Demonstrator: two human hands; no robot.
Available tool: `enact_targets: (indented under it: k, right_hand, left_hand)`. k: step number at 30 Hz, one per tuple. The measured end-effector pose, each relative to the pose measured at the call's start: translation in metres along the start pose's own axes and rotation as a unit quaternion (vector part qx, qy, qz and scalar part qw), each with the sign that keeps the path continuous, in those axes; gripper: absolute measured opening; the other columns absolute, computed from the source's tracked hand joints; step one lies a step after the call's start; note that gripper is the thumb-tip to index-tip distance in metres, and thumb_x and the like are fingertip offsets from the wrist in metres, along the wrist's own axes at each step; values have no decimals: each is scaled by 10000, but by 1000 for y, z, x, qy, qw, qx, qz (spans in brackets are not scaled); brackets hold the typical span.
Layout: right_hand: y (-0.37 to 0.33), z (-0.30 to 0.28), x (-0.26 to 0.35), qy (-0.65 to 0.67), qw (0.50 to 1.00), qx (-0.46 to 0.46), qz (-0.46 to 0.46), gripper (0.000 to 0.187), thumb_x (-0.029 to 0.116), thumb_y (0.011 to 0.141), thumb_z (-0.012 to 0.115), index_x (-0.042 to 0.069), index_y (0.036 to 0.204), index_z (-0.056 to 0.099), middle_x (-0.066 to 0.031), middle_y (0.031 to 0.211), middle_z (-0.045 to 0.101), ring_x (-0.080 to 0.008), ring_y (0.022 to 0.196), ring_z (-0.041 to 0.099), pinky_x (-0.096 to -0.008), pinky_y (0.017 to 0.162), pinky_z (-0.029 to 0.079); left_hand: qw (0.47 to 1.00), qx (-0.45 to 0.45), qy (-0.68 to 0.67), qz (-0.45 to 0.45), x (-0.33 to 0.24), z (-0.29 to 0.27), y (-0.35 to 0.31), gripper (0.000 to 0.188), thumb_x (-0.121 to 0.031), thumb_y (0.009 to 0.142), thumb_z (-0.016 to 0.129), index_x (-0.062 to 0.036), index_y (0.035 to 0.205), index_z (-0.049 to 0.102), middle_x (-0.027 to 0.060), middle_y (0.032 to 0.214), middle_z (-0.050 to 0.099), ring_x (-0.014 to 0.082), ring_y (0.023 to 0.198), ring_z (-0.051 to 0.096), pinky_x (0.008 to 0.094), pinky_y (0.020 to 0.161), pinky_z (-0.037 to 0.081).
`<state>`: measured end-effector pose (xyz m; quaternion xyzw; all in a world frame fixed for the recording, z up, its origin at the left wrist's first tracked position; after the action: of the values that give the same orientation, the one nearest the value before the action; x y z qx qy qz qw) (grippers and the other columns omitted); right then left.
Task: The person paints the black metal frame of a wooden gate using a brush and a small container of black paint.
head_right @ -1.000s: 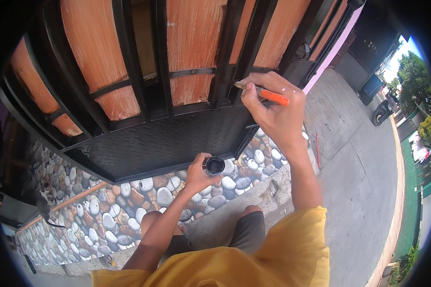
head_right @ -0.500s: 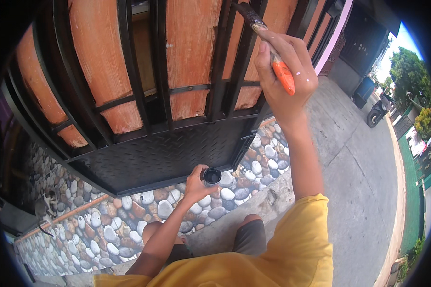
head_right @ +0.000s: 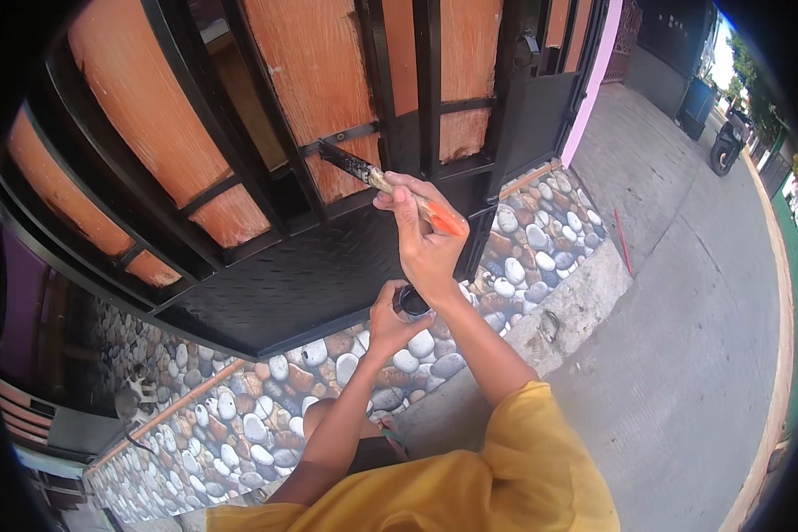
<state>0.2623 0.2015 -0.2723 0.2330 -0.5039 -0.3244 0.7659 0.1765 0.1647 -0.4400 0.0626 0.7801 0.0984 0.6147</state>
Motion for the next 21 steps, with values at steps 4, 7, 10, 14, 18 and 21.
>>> enact_targets:
  k: [4, 7, 10, 14, 18, 21]
  right_hand:
    - [-5, 10, -5, 15, 1000, -11, 11, 213, 87, 976, 621, -74, 1106, 669, -130, 986, 704, -162, 848, 699, -261, 768, 562]
    - [-7, 14, -10, 7, 1000, -4, 16, 207, 77, 962, 640, -71, 1103, 673, -132, 993, 700, -156, 848, 697, -255, 767, 559]
    - [-5, 19, -15, 6, 1000, 9, 16, 209, 77, 957, 647, -67, 1105, 675, -133, 1006, 696, -161, 862, 698, -248, 772, 556]
    - [4, 19, -12, -38, 998, 11, -39, 164, 37, 913, 684, -45, 1054, 702, -127, 963, 714, -146, 810, 684, -243, 722, 536]
    - [13, 8, -6, -122, 989, -11, -86, 134, 6, 869, 710, -25, 999, 720, -125, 901, 728, -147, 751, 667, -251, 678, 517]
    - [7, 6, 5, -154, 982, -16, -112, 120, -10, 866, 702, -32, 983, 716, -136, 915, 732, -172, 768, 685, -259, 688, 528]
  left_hand:
    - [1000, 16, 15, -12, -2, -3, 2, 623, -98, 652, 873, 14, 1168, 541, 96, 1114, 627, 169, 1032, 611, 338, 888, 535]
    - [999, -14, -12, 28, -1, -4, 3, 624, -106, 596, 880, 3, 1116, 553, 120, 1035, 630, 194, 912, 656, 318, 823, 539]
    - [1000, -9, -9, 14, -2, -4, 2, 608, -100, 603, 867, 1, 1113, 553, 120, 1032, 630, 191, 908, 652, 319, 826, 538]
    - [1000, -7, -16, 18, 3, 0, 4, 595, -99, 611, 858, -2, 1111, 552, 117, 1027, 628, 191, 906, 648, 322, 825, 539]
    - [1000, 2, 1, -1, 1, 1, 4, 595, -103, 615, 856, -3, 1113, 547, 112, 1027, 626, 189, 922, 642, 327, 826, 539]
    - [1000, 6, -4, -8, 4, -1, 4, 601, -105, 616, 860, -3, 1118, 545, 112, 1044, 625, 188, 936, 640, 330, 831, 538]
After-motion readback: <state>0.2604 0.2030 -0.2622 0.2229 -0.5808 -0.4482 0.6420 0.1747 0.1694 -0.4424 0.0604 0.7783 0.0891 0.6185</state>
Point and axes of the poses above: each hand's wrist, its own y-axis towards the middle knuckle, its own z-axis out of the palm, x = y × z, the point moved 2 cm from there along y, towards the middle knuckle
